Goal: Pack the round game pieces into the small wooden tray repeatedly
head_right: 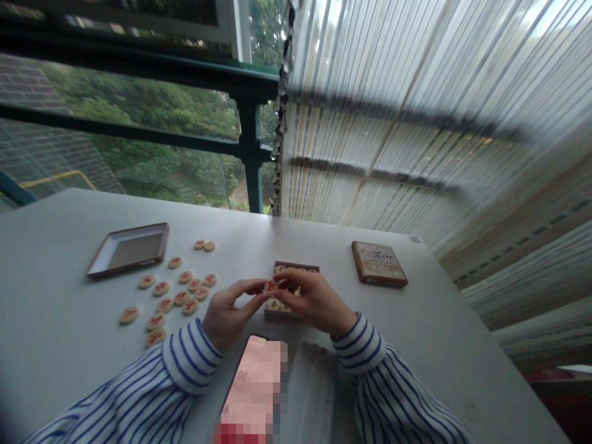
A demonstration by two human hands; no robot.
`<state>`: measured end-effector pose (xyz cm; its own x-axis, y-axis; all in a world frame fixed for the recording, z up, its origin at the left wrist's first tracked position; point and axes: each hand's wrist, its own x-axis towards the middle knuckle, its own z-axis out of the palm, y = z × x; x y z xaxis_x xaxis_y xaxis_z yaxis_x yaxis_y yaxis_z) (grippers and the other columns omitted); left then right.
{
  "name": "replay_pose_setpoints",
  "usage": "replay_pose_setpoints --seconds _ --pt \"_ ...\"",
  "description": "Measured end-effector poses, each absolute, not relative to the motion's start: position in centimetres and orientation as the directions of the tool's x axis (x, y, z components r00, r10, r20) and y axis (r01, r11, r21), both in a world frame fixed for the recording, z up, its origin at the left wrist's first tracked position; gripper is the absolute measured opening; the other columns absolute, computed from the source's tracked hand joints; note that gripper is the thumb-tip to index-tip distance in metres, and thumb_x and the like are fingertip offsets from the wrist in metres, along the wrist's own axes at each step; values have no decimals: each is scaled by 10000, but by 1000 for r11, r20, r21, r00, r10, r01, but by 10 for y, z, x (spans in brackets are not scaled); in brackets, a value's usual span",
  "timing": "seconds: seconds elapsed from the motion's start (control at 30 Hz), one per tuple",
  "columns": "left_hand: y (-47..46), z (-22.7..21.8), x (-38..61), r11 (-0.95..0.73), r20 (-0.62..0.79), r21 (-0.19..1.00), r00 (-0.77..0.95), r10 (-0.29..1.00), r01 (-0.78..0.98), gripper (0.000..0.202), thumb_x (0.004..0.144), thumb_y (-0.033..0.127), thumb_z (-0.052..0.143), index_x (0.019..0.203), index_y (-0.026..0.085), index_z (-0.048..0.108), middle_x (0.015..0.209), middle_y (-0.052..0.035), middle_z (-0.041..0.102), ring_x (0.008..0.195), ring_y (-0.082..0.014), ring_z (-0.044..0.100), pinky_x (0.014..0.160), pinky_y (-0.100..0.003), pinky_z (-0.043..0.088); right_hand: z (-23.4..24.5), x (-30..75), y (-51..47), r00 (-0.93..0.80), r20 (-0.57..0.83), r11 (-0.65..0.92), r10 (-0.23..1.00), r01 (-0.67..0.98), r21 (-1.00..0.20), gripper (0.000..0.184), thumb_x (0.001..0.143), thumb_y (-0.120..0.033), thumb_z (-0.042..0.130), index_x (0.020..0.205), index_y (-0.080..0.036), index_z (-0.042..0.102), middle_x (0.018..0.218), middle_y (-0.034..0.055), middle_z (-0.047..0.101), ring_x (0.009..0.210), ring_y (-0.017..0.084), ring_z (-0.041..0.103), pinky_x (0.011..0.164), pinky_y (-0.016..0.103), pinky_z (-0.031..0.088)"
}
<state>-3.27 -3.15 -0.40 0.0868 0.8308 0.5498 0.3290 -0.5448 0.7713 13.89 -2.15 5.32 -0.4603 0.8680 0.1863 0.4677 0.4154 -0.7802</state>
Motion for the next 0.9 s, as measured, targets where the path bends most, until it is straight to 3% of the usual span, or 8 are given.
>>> replay_pose_setpoints --seconds 0.5,0.73,0.9 --pt "-30 -7 -29 -248 251 968 92 964 -41 228 725 273 595 918 164 647 893 -48 682 811 -165 631 766 -282 510 60 138 -26 -534 238 532 812 506 -679 242 792 -283 510 1004 -184 570 810 27 633 691 100 566 621 213 435" --pt "-32 -6 -29 -251 246 968 111 963 30 225 744 281 573 926 165 638 891 -46 676 816 -158 621 765 -273 493 58 138 -27 -536 275 584 798 576 -571 183 778 -269 525 934 -191 581 803 23 629 702 107 559 641 221 433" --pt "-33 -2 -32 -417 406 859 102 908 296 216 772 275 528 935 165 618 890 -51 658 812 -153 602 725 -280 493 60 141 -26 -524 296 597 799 630 -497 174 778 -278 524 915 -189 585 777 24 627 691 114 560 652 237 433"
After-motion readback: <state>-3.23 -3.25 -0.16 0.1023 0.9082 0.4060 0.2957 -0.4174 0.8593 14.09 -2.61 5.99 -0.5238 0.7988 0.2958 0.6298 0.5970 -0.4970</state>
